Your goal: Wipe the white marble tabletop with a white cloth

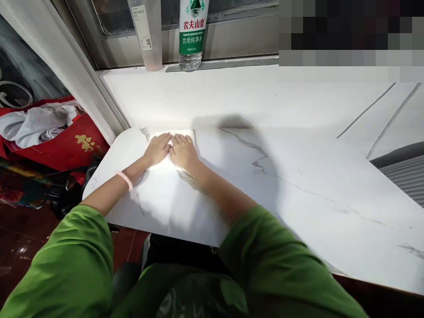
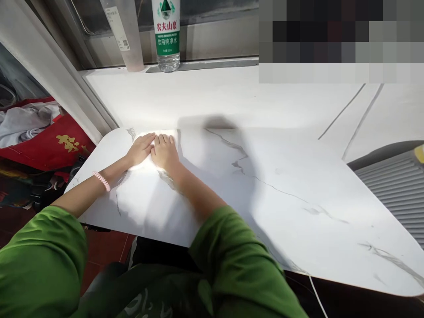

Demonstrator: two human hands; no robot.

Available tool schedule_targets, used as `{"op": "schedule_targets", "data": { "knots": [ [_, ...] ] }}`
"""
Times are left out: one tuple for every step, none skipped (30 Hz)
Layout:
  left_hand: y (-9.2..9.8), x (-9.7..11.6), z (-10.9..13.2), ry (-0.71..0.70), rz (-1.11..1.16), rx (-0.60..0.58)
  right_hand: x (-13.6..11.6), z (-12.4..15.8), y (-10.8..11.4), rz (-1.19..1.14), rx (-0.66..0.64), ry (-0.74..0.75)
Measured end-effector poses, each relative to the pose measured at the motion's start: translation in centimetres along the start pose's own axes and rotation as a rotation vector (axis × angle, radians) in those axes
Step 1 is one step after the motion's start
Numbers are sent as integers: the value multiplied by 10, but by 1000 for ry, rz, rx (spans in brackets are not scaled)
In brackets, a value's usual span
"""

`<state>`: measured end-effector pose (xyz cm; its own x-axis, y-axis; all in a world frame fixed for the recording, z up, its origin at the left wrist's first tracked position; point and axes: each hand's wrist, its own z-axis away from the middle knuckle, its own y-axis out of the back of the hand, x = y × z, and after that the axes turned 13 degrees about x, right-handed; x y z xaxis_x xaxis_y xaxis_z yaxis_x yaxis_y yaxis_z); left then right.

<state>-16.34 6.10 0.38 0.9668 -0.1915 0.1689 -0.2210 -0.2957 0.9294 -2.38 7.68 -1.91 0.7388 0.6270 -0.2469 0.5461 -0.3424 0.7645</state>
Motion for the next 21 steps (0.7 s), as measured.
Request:
{"op": "schedule_targets", "data": {
  "knots": [
    [3, 10, 14, -5, -9, -1, -2, 14, 9, 2, -2, 33],
    [6, 21, 30, -15, -14, -2, -5, 30, 20, 5, -3, 61],
    [9, 33, 47, -33, -9, -2, -8, 47, 32, 7, -5, 82],
    [12, 45, 65, -67, 4, -8, -11, 65, 44, 18, -10, 75],
    [15, 58, 83, -99, 19, -12, -14, 84, 57, 26, -19, 77],
    [18, 70, 100, -120, 32, -14, -17, 101, 70, 27, -31, 97],
    [22, 82, 116, -127, 37, -11, -20, 117, 83, 20, -45, 128],
    [25, 93, 129, -127, 41, -7, -22, 130, 94, 16, -61, 148],
    [27, 103, 140, -142, 53, -15, -23, 142, 104, 15, -79, 161],
    [29, 111, 146, -156, 61, -24, -23, 150, 112, 17, -95, 162],
    [30, 117, 149, -171, 68, -35, -22, 155, 118, 24, -111, 152],
    [30, 122, 149, -185, 73, -47, -19, 157, 122, 32, -126, 137],
    [28, 125, 145, -196, 74, -57, -16, 157, 123, 39, -141, 121],
    [26, 127, 139, -201, 72, -64, -11, 154, 123, 44, -155, 107],
    [24, 128, 130, -201, 68, -68, -6, 149, 122, 48, -168, 96],
    [20, 128, 120, -197, 63, -69, 0, 142, 119, 50, -181, 87],
    [16, 127, 109, -189, 57, -70, 7, 134, 116, 53, -193, 82],
    [12, 127, 97, -174, 49, -67, 14, 125, 112, 55, -202, 78],
    [8, 126, 85, -156, 40, -63, 22, 116, 108, 58, -206, 76],
    [4, 126, 72, -136, 31, -61, 31, 105, 103, 60, -206, 76],
    [-1, 125, 58, -121, 25, -61, 40, 95, 98, 63, -203, 76]
  ]
}}
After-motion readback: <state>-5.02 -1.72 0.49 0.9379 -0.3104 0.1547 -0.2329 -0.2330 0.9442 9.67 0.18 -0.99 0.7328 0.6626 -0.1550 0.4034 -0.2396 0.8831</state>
